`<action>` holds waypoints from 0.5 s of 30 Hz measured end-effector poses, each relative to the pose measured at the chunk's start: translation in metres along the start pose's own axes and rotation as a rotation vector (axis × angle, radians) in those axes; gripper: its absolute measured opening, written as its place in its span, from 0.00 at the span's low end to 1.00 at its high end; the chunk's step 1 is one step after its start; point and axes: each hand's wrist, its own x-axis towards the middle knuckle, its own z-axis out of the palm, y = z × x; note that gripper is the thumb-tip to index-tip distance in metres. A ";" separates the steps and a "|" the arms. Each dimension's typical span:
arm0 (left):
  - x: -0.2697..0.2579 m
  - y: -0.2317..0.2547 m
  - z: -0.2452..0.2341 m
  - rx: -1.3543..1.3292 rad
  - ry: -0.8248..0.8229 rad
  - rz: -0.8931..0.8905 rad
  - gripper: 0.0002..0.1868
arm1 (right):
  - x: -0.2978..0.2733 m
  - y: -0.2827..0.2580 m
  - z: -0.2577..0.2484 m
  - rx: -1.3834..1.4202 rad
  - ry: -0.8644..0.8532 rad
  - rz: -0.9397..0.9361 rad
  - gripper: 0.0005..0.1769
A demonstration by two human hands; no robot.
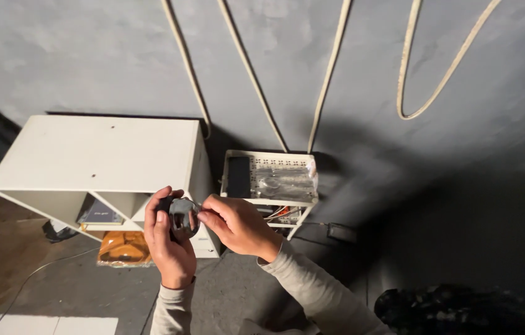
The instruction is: The person is attempting to repair or reassemble a chrome call bell by manipulating its internal components.
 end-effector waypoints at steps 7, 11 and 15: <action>-0.002 0.047 -0.050 -0.081 0.043 -0.151 0.28 | 0.021 -0.034 0.053 -0.010 0.002 0.002 0.10; -0.007 0.082 -0.077 -0.011 0.069 -0.169 0.29 | 0.030 -0.045 0.095 -0.013 -0.017 -0.018 0.13; -0.011 0.102 -0.112 0.038 0.093 -0.128 0.28 | 0.037 -0.056 0.134 -0.036 -0.065 0.019 0.14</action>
